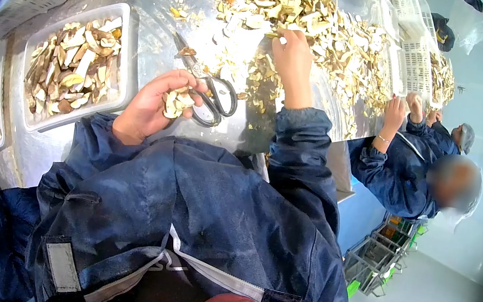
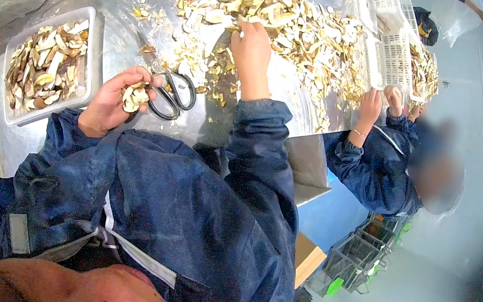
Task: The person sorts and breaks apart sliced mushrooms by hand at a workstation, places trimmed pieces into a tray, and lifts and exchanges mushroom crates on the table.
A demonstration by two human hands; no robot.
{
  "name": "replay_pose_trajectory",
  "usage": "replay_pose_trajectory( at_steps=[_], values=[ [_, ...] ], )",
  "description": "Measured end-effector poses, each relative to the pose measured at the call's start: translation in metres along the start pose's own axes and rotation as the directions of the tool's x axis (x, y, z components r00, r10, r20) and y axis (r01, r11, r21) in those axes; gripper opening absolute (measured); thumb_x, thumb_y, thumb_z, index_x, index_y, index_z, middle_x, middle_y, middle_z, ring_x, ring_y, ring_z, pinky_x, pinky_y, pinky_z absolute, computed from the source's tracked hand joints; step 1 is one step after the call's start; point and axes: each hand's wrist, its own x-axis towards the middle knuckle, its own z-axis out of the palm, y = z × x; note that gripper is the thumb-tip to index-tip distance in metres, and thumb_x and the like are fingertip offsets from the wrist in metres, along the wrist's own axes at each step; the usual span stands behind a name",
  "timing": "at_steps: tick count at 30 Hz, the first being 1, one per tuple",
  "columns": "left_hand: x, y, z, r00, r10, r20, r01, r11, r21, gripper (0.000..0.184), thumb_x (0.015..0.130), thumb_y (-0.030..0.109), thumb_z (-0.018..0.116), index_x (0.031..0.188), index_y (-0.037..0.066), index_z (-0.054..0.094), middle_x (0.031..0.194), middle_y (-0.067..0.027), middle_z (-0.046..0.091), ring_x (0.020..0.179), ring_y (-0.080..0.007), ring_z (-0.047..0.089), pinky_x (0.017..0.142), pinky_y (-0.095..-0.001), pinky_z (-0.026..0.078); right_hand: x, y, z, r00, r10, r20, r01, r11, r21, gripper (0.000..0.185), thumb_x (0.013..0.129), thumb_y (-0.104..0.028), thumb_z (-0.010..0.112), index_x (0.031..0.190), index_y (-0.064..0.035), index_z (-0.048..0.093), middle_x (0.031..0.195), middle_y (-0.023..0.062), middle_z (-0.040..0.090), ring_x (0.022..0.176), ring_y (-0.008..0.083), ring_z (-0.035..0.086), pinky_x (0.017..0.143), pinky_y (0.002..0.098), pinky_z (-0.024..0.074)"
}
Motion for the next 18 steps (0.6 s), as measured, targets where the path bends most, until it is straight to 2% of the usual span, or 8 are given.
replay_pose_trajectory(
  at_steps=[4, 8, 11, 14, 18],
  values=[
    [0.0, 0.002, 0.0, 1.0, 0.02, 0.016, -0.02, 1.0, 0.003, 0.016, 0.101, 0.017, 0.049, 0.103, 0.005, 0.058, 0.111, -0.0152, 0.065, 0.09, -0.0209, 0.066, 0.064, -0.0297, 0.057, 0.0, -0.008, 0.006, 0.986, 0.088, 0.138, -0.081, 0.995, -0.057, 0.016, 0.081, -0.017, 0.07, 0.09, -0.0035, 0.07, 0.093, 0.0167, 0.064, 0.084, 0.0371, 0.063, 0.072, 0.0447, 0.0516],
    [-0.003, 0.004, 0.007, 1.0, 0.01, -0.009, -0.01, 1.0, -0.002, 0.015, 0.101, 0.018, 0.049, 0.103, 0.005, 0.058, 0.108, -0.0139, 0.064, 0.09, -0.0207, 0.066, 0.063, -0.0294, 0.057, -0.008, -0.026, -0.008, 0.965, 0.155, 0.211, -0.168, 0.985, 0.046, 0.018, 0.081, -0.021, 0.073, 0.085, -0.0035, 0.07, 0.082, 0.0152, 0.069, 0.076, 0.0333, 0.067, 0.069, 0.0424, 0.0526],
    [-0.002, 0.005, 0.007, 1.0, 0.019, -0.005, -0.019, 0.999, 0.03, 0.015, 0.101, 0.018, 0.049, 0.104, 0.005, 0.057, 0.109, -0.0137, 0.064, 0.089, -0.0205, 0.066, 0.063, -0.0288, 0.057, -0.017, -0.031, -0.013, 0.954, 0.181, 0.241, -0.225, 0.959, 0.17, 0.02, 0.084, -0.02, 0.071, 0.091, -0.0011, 0.07, 0.073, 0.0146, 0.068, 0.064, 0.0233, 0.065, 0.061, 0.0339, 0.0507],
    [0.0, 0.003, 0.005, 1.0, 0.023, 0.001, -0.023, 0.998, 0.056, 0.015, 0.1, 0.018, 0.05, 0.104, 0.005, 0.057, 0.109, -0.0137, 0.064, 0.089, -0.0202, 0.066, 0.063, -0.0286, 0.057, -0.023, -0.037, -0.02, 0.959, 0.165, 0.232, -0.225, 0.94, 0.258, 0.019, 0.086, -0.018, 0.069, 0.093, 0.0005, 0.069, 0.07, 0.0137, 0.067, 0.061, 0.0181, 0.064, 0.058, 0.0312, 0.0492],
    [-0.001, 0.003, 0.006, 1.0, 0.022, 0.003, -0.023, 0.998, 0.06, 0.016, 0.101, 0.017, 0.049, 0.105, 0.004, 0.057, 0.108, -0.0144, 0.064, 0.09, -0.0211, 0.067, 0.064, -0.029, 0.057, -0.028, -0.049, -0.03, 0.953, 0.17, 0.252, -0.236, 0.936, 0.261, 0.019, 0.085, -0.016, 0.069, 0.093, 0.0014, 0.069, 0.069, 0.0113, 0.066, 0.06, 0.0163, 0.06, 0.058, 0.0305, 0.0482]
  ],
)
